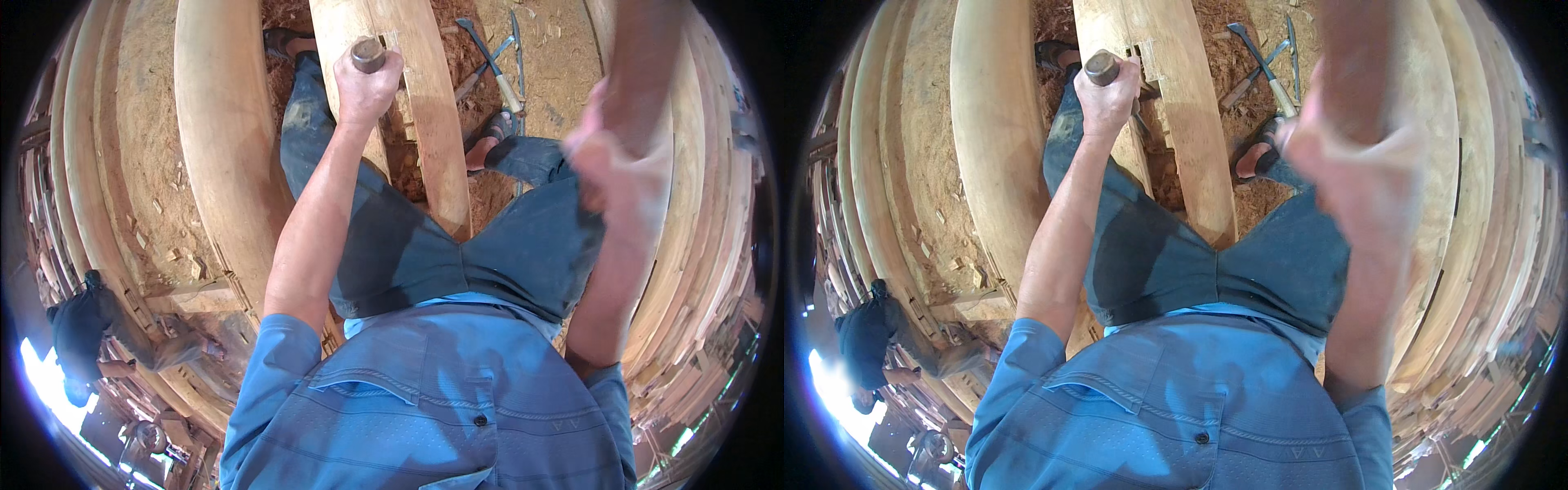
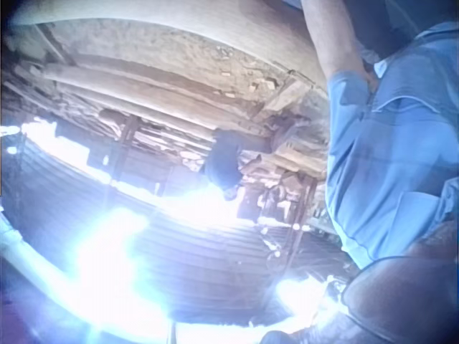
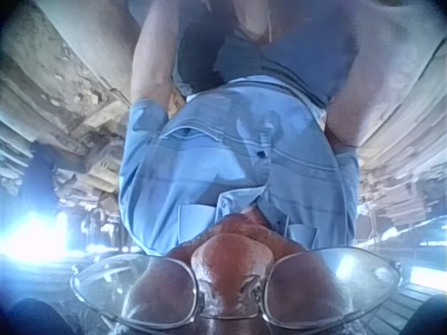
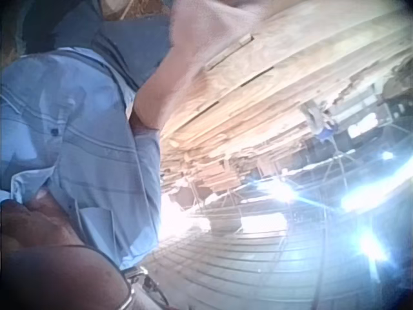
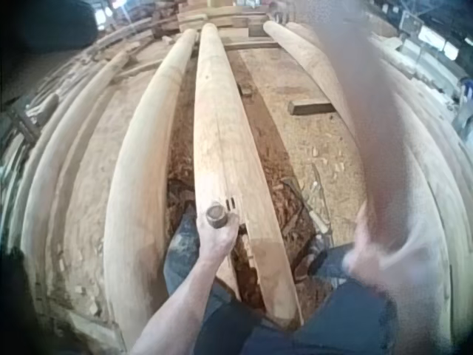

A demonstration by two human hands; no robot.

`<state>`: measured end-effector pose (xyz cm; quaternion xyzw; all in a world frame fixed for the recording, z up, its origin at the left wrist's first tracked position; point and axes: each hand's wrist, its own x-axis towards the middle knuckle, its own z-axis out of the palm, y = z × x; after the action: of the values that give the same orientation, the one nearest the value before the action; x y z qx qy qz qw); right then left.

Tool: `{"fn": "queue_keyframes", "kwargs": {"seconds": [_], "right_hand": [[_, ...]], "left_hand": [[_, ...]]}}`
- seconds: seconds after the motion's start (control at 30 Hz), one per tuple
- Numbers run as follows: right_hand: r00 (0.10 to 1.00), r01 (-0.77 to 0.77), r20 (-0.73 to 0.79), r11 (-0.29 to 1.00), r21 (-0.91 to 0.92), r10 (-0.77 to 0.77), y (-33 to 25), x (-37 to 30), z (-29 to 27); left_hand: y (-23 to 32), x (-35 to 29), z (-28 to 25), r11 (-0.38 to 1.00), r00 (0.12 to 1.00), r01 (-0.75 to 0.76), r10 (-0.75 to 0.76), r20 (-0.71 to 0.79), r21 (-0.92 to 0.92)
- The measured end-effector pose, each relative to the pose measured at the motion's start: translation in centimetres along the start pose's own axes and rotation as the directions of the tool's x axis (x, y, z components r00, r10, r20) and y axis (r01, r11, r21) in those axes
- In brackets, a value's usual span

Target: The person is carving a large piece of wood using a chisel and mallet. They repeatedly strike the chisel to remove wood shavings and shape the piece.

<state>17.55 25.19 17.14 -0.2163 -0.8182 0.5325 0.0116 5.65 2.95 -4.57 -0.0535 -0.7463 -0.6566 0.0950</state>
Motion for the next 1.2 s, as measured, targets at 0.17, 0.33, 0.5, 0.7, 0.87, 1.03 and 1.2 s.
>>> {"fn": "queue_keyframes", "kwargs": {"seconds": [0.17, 0.33, 0.5, 0.7, 0.87, 1.03, 1.2], "right_hand": [[0.915, 0.402, -0.034, 0.915, 0.03, -0.401, -4.1, 3.6, 0.8], [0.84, 0.538, 0.509, 0.408, -0.738, -0.188, 1.7, 3.9, 4.4], [0.885, 0.393, 0.465, 0.561, -0.729, -0.015, 3.2, 0.2, 3.6], [0.914, 0.402, 0.219, 0.822, -0.403, -0.34, -1.6, -1.1, 2.2], [0.956, 0.293, 0.073, 0.9, -0.323, -0.285, -8.2, 0.8, 0.6], [0.923, 0.38, 0.178, 0.729, -0.57, -0.342, -0.8, 4.8, 4.4], [0.914, 0.193, 0.39, 0.726, -0.66, 0.112, 4.7, 0.4, 4.1]], "left_hand": [[1.1, 0.1, 0.0, 0.991, 0.992, 0.107, -0.101, 0.077, -0.08], [-0.3, 0.6, -0.4, 0.966, 0.975, -0.099, 0.046, 0.217, 0.24], [-4.6, -1.4, -0.8, 0.983, 0.924, 0.181, -0.157, 0.35, -0.037], [-0.9, -0.3, -0.9, 0.951, 0.918, 0.308, -0.297, 0.263, -0.003], [-0.7, -0.1, -1.1, 0.961, 0.926, 0.277, -0.271, 0.262, 0.014], [-0.9, 0.3, -0.8, 0.952, 0.909, 0.302, -0.305, 0.283, 0.055], [-0.4, -1.0, -1.0, 0.965, 0.935, 0.258, -0.24, 0.263, -0.037]]}}
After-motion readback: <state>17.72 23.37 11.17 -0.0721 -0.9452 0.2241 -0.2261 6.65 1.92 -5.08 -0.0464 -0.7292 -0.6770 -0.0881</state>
